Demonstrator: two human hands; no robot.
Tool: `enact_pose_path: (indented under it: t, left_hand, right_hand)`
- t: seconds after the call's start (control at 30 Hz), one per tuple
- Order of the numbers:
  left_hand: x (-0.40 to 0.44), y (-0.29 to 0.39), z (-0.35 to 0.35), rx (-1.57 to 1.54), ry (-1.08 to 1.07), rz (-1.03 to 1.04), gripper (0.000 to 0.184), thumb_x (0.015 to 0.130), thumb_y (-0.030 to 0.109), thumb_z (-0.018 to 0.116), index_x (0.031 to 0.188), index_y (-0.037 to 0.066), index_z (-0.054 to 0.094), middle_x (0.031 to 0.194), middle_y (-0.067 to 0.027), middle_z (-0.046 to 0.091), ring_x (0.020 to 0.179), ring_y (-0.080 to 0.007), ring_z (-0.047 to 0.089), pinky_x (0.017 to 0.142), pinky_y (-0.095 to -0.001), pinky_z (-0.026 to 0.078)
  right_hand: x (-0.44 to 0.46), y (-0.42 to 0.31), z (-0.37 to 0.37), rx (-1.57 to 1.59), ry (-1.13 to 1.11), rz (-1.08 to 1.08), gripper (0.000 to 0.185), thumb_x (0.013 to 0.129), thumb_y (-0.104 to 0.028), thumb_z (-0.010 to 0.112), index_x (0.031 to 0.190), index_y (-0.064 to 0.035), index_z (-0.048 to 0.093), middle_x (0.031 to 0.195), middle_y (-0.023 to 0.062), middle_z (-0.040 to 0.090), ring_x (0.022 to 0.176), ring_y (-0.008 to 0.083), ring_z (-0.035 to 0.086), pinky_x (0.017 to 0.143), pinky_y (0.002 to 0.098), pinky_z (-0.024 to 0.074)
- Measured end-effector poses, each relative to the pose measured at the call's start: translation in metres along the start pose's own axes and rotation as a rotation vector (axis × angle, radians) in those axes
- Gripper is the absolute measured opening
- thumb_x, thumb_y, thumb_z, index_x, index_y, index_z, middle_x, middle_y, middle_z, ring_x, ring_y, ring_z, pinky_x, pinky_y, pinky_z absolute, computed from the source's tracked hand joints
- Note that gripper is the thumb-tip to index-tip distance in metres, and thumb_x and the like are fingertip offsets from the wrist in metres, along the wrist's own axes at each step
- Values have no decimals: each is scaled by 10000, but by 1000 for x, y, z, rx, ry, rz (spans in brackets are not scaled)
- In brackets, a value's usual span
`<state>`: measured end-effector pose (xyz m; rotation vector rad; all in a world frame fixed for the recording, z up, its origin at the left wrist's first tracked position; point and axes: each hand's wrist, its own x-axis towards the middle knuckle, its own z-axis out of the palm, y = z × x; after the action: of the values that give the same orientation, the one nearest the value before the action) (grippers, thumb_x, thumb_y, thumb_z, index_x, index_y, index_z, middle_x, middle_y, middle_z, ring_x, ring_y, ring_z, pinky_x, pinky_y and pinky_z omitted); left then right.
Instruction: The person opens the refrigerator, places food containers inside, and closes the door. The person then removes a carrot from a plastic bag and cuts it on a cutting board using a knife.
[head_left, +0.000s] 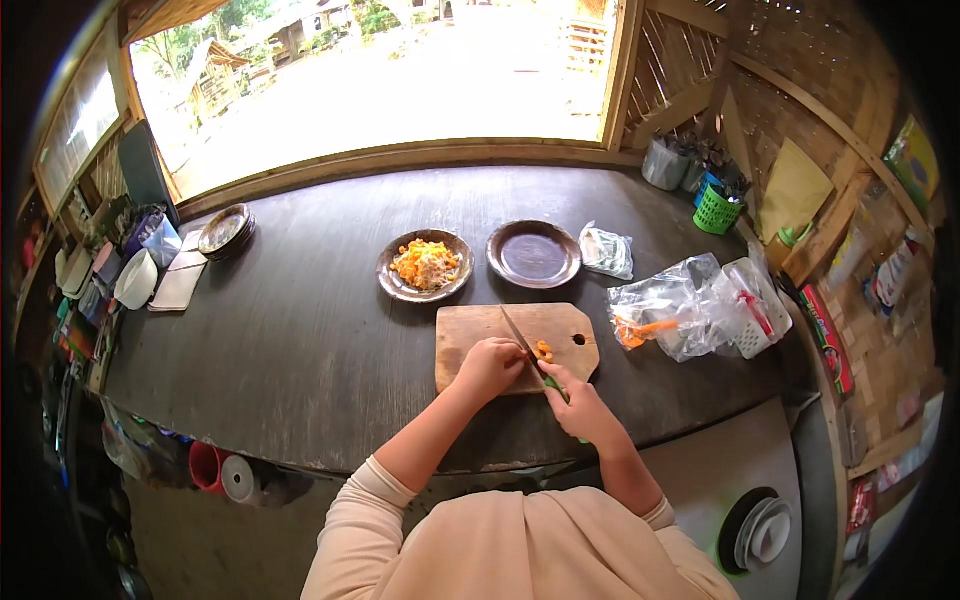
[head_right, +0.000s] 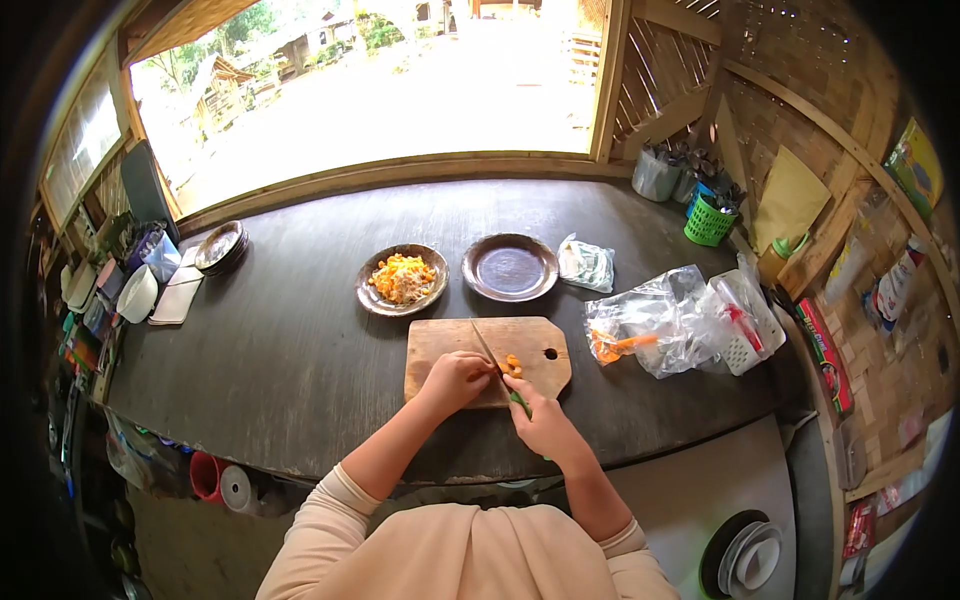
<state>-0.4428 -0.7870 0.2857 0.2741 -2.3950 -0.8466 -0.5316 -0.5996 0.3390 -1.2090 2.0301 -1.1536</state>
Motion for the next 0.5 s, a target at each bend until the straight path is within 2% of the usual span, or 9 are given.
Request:
enact_pose_path:
  t: [0.07, 0.2, 0.4, 0.47, 0.5]
  left_hand:
    - [1, 1, 0, 1, 3, 2, 118, 743, 76, 686, 845, 25, 715, 886, -118, 701, 822, -284, 678, 746, -349, 545]
    - [0, 3, -1, -3, -1, -20, 136, 743, 66, 687, 866, 16, 715, 895, -121, 702, 823, -275, 682, 743, -339, 552]
    - [-1, 6, -2, -41, 15, -49, 153, 756, 49, 682, 898, 3, 715, 907, -129, 703, 819, -257, 689, 732, -315, 558]
    - [-1, 7, -3, -43, 25, -41, 153, 758, 47, 681, 900, 3, 715, 909, -131, 702, 815, -256, 690, 728, -311, 558]
    - [-1, 8, -3, -38, 21, -50, 155, 759, 48, 682, 903, 3, 716, 906, -132, 702, 806, -253, 691, 722, -309, 559]
  right_hand:
    - [5, 9, 7, 0, 40, -94, 395, 915, -101, 518, 1310, -88, 513, 999, 272, 637, 957, 403, 636, 823, 395, 499]
    - [9, 19, 13, -47, 91, -188, 403, 913, -98, 519, 1316, -93, 505, 963, 279, 632, 922, 400, 645, 803, 402, 500]
    - [7, 12, 9, 6, 57, -97, 403, 915, -101, 515, 1318, -103, 502, 960, 289, 626, 903, 427, 628, 783, 414, 499]
    - [1, 0, 6, 40, 15, 58, 406, 920, -115, 514, 1325, -117, 496, 947, 283, 631, 887, 429, 629, 772, 404, 501]
    - [-2, -2, 5, 40, 15, 57, 406, 920, -115, 514, 1325, -117, 496, 947, 283, 631, 887, 429, 629, 772, 404, 501]
